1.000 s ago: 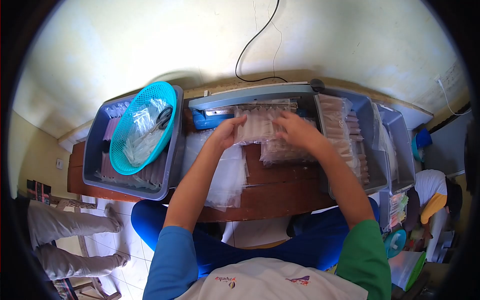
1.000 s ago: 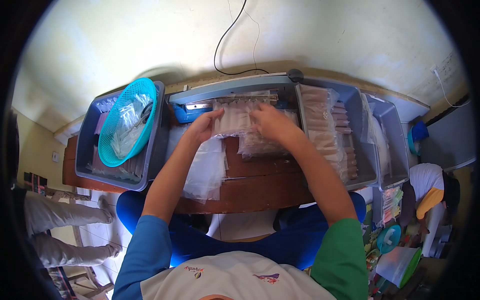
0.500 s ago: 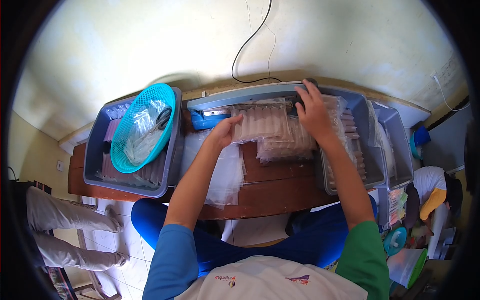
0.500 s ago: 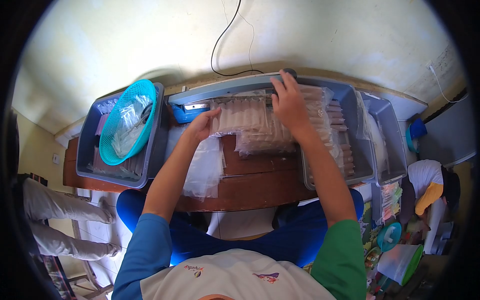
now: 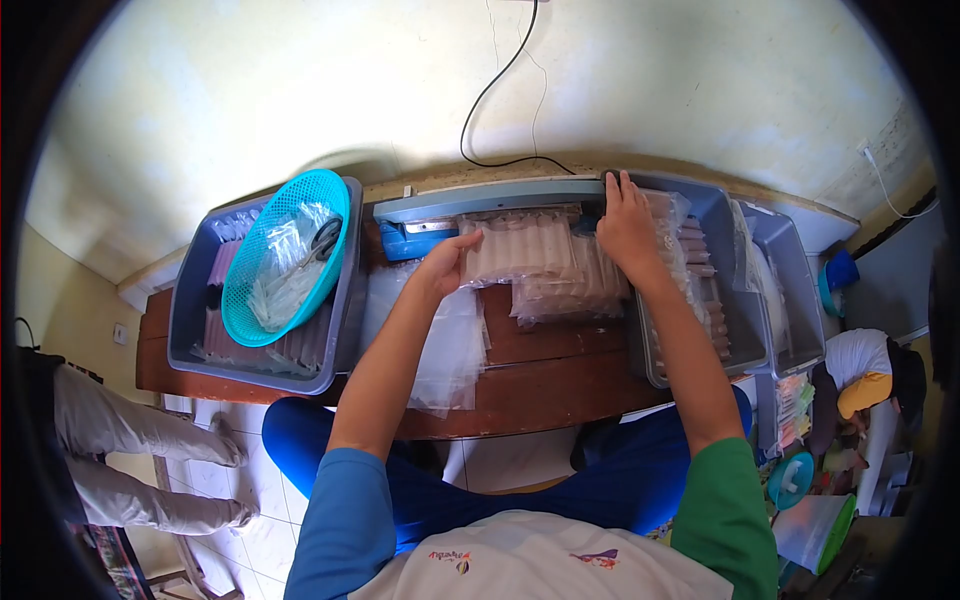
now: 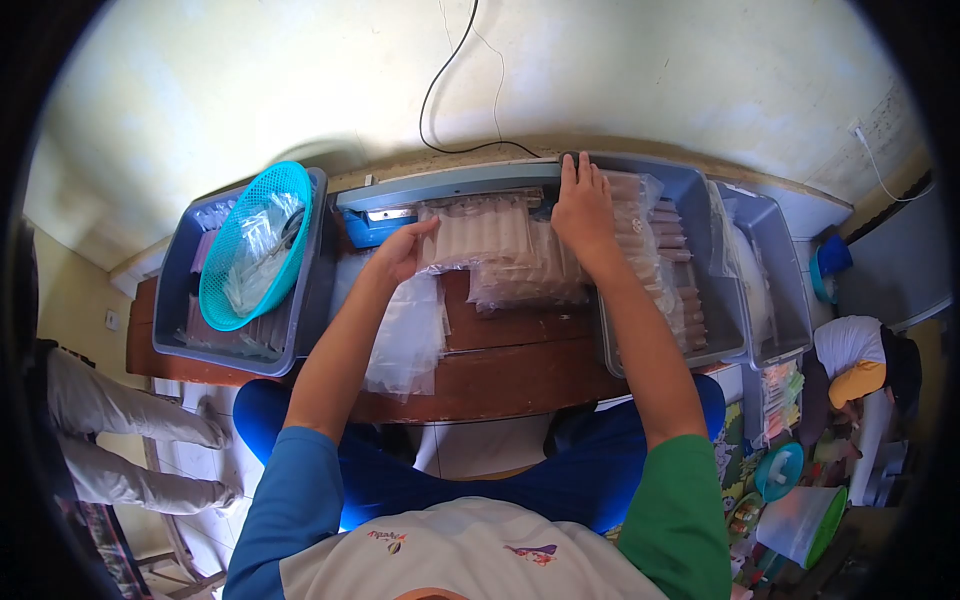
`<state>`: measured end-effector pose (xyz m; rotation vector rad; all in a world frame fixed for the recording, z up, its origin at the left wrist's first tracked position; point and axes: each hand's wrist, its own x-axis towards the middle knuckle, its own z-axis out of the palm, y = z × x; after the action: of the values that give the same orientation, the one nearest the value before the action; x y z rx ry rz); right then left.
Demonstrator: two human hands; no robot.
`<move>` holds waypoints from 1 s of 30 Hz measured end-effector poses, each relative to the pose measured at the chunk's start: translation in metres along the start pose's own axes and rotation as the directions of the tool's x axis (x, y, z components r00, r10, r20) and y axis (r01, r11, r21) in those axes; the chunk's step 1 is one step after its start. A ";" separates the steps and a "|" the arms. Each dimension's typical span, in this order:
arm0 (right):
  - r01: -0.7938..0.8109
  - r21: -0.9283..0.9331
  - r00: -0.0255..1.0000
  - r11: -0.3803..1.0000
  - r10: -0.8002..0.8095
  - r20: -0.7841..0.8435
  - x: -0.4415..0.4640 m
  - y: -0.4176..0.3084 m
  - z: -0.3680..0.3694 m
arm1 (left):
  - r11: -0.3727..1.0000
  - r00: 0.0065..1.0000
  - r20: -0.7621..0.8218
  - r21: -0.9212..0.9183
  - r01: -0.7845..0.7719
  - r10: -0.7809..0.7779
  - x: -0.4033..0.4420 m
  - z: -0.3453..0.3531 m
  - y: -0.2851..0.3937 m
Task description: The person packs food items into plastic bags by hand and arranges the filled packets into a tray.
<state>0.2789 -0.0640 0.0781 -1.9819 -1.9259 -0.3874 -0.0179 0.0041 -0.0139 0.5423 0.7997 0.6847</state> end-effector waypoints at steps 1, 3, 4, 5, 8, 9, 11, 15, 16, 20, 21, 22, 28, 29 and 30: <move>0.000 -0.001 1.000 1.000 0.000 0.000 0.000 0.000 0.000 | 1.000 1.000 0.001 0.000 0.000 0.000 0.001 -0.002 0.000; -0.010 -0.003 0.999 1.000 0.011 0.033 0.000 0.000 -0.002 | 1.000 1.000 0.014 0.005 0.008 -0.008 0.006 -0.008 -0.002; -0.013 -0.004 0.999 1.000 0.013 0.034 0.000 -0.001 -0.004 | 1.000 1.000 0.015 0.006 0.010 -0.010 0.011 -0.012 -0.004; -0.044 0.000 0.995 0.999 0.044 0.092 0.000 -0.002 -0.005 | 1.000 1.000 0.004 0.005 -0.010 0.010 0.015 -0.015 -0.006; -0.073 -0.001 0.986 0.997 0.072 0.150 0.000 -0.003 -0.006 | 1.000 1.000 0.005 -0.018 -0.021 0.021 0.006 -0.007 -0.003; -0.068 -0.004 0.986 0.998 0.068 0.150 0.000 -0.003 -0.006 | 0.999 1.000 0.016 -0.041 -0.013 0.014 0.001 -0.003 -0.001; -0.068 -0.004 0.987 0.998 0.068 0.147 0.000 -0.002 -0.005 | 0.999 1.000 0.000 -0.034 -0.012 0.012 -0.007 0.005 0.002; -0.057 -0.001 0.988 0.998 0.057 0.141 0.000 0.000 -0.002 | 0.999 0.999 -0.018 0.014 -0.033 0.033 0.004 -0.004 -0.001; -0.058 -0.001 0.988 0.998 0.057 0.142 0.000 0.000 -0.002 | 0.999 0.999 -0.018 0.014 -0.032 0.032 0.006 -0.006 -0.002; -0.070 0.028 0.988 0.997 0.066 0.138 -0.003 -0.002 -0.004 | 0.998 0.998 -0.042 0.014 -0.053 0.054 0.017 -0.017 -0.007; -0.068 0.036 0.988 0.997 0.062 0.139 -0.004 -0.002 -0.004 | 0.998 0.997 -0.049 0.019 -0.059 0.060 0.015 -0.014 -0.006; -0.068 0.036 0.988 0.997 0.062 0.139 -0.003 -0.001 -0.003 | 0.998 0.997 -0.049 0.019 -0.059 0.060 0.012 -0.012 -0.005; -0.090 0.048 0.984 0.995 0.081 0.156 -0.001 -0.002 -0.001 | 0.999 1.000 0.021 -0.053 0.004 -0.003 -0.001 -0.002 0.000; -0.085 0.045 0.986 0.995 0.077 0.146 -0.001 -0.001 0.001 | 0.999 1.000 0.008 -0.051 -0.001 0.001 0.000 -0.002 0.000; -0.080 0.043 0.988 0.996 0.074 0.138 -0.001 -0.002 0.001 | 0.999 1.000 -0.006 -0.049 -0.005 0.005 -0.001 -0.001 0.000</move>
<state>0.2769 -0.0643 0.0767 -2.0925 -1.9122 -0.1871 -0.0191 0.0039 -0.0138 0.4986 0.7854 0.7088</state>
